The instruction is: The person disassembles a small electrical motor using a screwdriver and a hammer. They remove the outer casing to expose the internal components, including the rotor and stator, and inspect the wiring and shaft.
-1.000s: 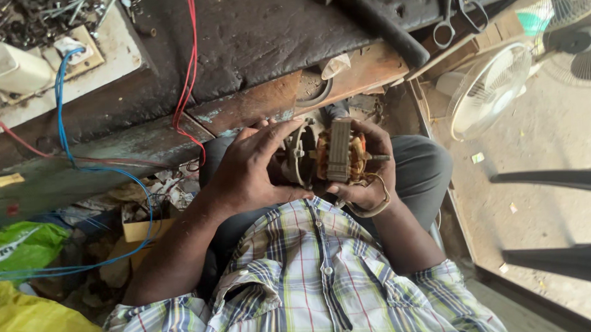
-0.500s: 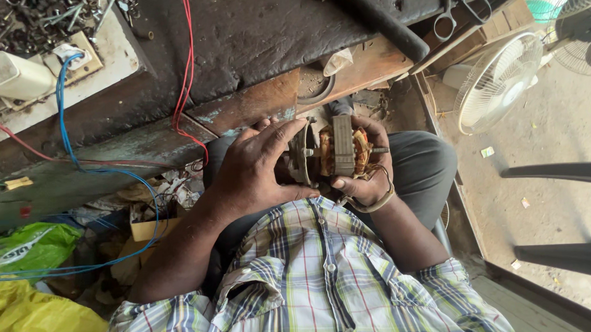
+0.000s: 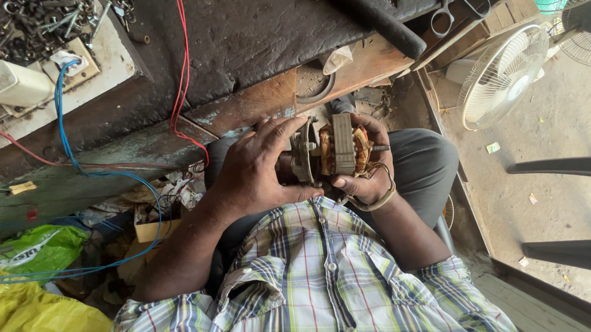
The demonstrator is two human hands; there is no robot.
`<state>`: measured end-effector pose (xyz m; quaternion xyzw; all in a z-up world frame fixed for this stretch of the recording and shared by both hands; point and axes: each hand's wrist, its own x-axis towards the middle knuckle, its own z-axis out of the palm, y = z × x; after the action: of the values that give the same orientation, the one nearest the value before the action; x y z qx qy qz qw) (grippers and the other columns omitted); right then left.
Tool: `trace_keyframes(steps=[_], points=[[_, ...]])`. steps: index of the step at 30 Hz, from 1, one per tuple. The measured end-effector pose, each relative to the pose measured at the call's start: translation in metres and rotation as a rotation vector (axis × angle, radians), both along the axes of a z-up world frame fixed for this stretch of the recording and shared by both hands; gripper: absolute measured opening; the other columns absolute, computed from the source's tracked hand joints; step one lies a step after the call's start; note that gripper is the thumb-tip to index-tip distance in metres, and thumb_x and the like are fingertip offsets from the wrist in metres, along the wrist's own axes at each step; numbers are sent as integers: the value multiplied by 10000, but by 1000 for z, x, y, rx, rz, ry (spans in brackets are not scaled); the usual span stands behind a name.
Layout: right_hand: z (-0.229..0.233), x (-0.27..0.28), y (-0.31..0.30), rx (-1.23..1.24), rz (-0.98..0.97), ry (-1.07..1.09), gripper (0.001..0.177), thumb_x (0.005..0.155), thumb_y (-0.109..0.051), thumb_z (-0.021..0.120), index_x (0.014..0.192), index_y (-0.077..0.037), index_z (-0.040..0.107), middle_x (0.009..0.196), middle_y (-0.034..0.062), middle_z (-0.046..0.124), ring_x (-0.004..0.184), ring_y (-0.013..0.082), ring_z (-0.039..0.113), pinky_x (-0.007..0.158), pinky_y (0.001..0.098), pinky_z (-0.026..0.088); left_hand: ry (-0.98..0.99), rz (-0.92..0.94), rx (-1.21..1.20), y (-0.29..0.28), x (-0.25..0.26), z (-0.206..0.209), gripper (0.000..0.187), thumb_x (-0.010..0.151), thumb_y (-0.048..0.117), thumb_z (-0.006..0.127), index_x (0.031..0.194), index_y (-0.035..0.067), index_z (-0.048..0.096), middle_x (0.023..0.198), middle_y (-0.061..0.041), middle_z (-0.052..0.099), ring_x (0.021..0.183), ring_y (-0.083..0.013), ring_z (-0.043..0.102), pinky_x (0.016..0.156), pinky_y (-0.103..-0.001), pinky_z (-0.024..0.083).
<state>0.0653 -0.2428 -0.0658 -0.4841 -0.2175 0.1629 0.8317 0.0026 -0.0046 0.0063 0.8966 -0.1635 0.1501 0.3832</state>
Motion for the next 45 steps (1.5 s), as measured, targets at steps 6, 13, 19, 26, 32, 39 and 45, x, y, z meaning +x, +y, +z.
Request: trace_keyframes(steps=[6, 13, 19, 26, 32, 39, 45], points=[[-1, -2, -3, -51, -7, -54, 1022, 735, -211, 981, 1533, -51, 362, 1498, 146, 537, 1390, 267, 586, 1230, 443, 483, 43, -34, -33, 0, -3, 2, 1042, 732, 593, 888, 1485, 32, 436, 1401, -229, 576, 1262, -395, 624, 1083, -520, 477], [-7, -10, -1, -90, -7, -118, 1026, 750, -226, 982, 1539, -60, 348, 1578, 141, 459, 1487, 266, 499, 1291, 452, 424, -6, -53, -49, -3, -4, -1, 1008, 720, 545, 914, 1463, 40, 459, 1388, -190, 602, 1282, -388, 625, 1196, -546, 396], [12, -12, 6, -192, -15, -221, 1076, 744, -215, 981, 1585, -67, 327, 1546, 158, 487, 1427, 259, 517, 1242, 432, 438, 15, -124, -217, 5, -2, -18, 1004, 740, 541, 918, 1471, 26, 464, 1403, -184, 613, 1306, -333, 646, 1197, -472, 463], [42, -12, 14, -341, 108, -286, 1202, 727, -243, 980, 1641, -79, 217, 1599, 146, 436, 1507, 287, 471, 1293, 447, 412, 43, -226, -559, 9, -5, -57, 1052, 727, 458, 940, 1522, 0, 425, 1489, -163, 559, 1397, -290, 584, 1279, -445, 395], [45, -12, 32, -432, 104, -353, 1224, 663, -246, 988, 1632, -66, 262, 1639, 146, 405, 1544, 282, 425, 1299, 434, 388, 127, -258, -810, 11, -11, -82, 1071, 745, 388, 974, 1554, -6, 394, 1579, -147, 482, 1502, -285, 451, 1318, -430, 320], [40, -19, 37, -388, 66, -295, 1213, 676, -216, 980, 1622, -46, 240, 1587, 148, 428, 1489, 275, 456, 1261, 437, 406, -21, -200, -636, 15, -11, -84, 1037, 739, 385, 952, 1554, 16, 427, 1531, -137, 572, 1422, -263, 547, 1332, -412, 291], [41, -21, 31, -193, -18, -467, 1081, 782, -127, 916, 1634, -88, 251, 1614, 181, 429, 1440, 253, 503, 1227, 401, 441, -128, -137, -406, 17, -11, -69, 1085, 679, 450, 967, 1511, 15, 422, 1488, -179, 577, 1466, -344, 527, 1347, -472, 269]])
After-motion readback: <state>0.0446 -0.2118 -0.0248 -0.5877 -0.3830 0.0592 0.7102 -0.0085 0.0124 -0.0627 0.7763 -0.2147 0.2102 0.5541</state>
